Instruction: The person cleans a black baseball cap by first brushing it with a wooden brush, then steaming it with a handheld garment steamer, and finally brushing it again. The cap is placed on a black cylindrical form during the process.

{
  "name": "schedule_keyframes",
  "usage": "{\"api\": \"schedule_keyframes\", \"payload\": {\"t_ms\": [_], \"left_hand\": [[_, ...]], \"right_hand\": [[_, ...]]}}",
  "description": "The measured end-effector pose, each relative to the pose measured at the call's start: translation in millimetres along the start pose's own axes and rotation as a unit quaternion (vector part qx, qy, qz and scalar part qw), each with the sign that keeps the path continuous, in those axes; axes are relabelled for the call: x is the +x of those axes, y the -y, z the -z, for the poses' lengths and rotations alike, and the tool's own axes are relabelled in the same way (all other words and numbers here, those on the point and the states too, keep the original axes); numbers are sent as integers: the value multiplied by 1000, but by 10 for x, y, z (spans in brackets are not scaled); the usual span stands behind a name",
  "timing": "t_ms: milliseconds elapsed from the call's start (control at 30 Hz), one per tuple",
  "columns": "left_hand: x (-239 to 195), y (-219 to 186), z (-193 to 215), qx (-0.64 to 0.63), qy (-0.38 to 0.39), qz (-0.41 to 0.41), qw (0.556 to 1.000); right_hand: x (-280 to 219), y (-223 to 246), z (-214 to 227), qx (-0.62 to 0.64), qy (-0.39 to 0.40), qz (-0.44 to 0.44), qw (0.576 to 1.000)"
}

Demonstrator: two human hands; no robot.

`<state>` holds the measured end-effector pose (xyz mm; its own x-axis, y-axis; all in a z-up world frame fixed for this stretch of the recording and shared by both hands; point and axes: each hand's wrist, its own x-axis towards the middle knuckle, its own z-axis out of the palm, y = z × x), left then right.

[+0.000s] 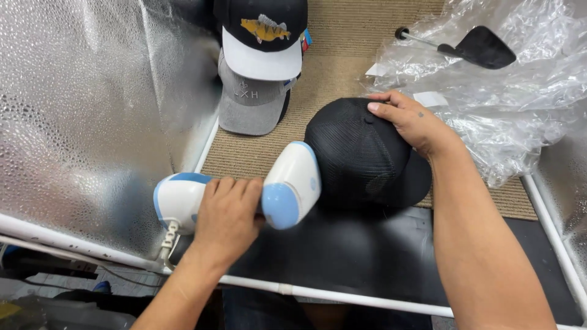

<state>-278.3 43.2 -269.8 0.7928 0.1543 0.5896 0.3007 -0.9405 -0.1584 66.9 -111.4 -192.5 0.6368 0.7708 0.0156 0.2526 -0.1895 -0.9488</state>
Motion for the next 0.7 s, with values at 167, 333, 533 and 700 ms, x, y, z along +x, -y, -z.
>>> {"api": "schedule_keyframes", "payload": {"t_ms": [167,333,533,700], "left_hand": [[142,211,-152,-55,76,45,995],[220,255,-150,-98,156,78,980],[230,195,-133,-133,154,76,976],[146,-84,20,-79,16,-10,997]], "right_hand": [[-14,33,12,-4,-7,-13,1000],[-35,58,-13,-3,-11,-15,1000],[-2,5,11,3,-12,-12,1000],[-11,9,-5,3,-15,-13,1000]]}}
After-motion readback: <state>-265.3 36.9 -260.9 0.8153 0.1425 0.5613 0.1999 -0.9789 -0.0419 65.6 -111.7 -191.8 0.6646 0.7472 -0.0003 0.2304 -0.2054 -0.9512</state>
